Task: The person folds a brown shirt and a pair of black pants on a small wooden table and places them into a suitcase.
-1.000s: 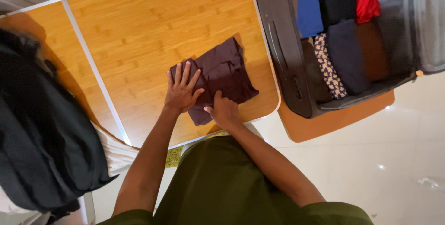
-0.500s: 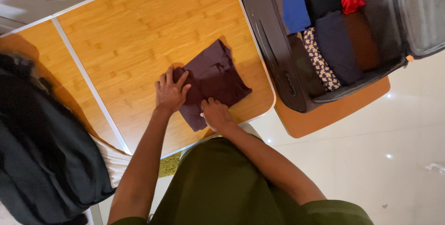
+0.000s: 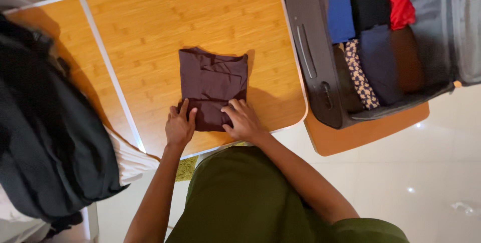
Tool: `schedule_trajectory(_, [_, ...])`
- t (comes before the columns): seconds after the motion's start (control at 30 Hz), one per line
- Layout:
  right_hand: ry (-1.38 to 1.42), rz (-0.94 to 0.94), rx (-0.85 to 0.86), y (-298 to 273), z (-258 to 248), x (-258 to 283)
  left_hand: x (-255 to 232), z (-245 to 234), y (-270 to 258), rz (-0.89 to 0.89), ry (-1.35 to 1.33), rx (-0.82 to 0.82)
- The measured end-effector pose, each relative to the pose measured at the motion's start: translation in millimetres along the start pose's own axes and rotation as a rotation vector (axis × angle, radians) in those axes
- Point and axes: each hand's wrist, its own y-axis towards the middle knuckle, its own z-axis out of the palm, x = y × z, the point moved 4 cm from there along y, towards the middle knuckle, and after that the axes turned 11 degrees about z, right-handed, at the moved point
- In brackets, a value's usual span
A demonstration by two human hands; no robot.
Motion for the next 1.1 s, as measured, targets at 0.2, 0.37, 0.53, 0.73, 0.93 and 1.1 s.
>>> schedule_trajectory(0.2, [0.029, 0.147, 0.062, 15, -3, -18, -12, -11, -30, -0.029, -0.075, -0.001])
schedule_trajectory(0.37, [0.079, 0.280, -0.379, 83, -10, -82, 3, 7, -8, -0.033, -0.106, -0.135])
schedule_trajectory(0.53, [0.298, 0.488, -0.171, 131, 10, -141, 57, 34, 71, -0.038, -0.227, -0.315])
schedule_trajectory(0.73, [0.272, 0.687, 0.143, 122, 16, -123, 64, 23, 132, -0.321, -0.648, -0.109])
schedule_trajectory(0.93, [0.496, 0.399, -0.063, 99, -2, -89, 40, -11, 128, -0.196, -0.547, 0.074])
schedule_trajectory(1.1, [0.399, 0.261, -0.091, 64, -10, -70, 34, -23, 83, -0.084, -0.872, -0.001])
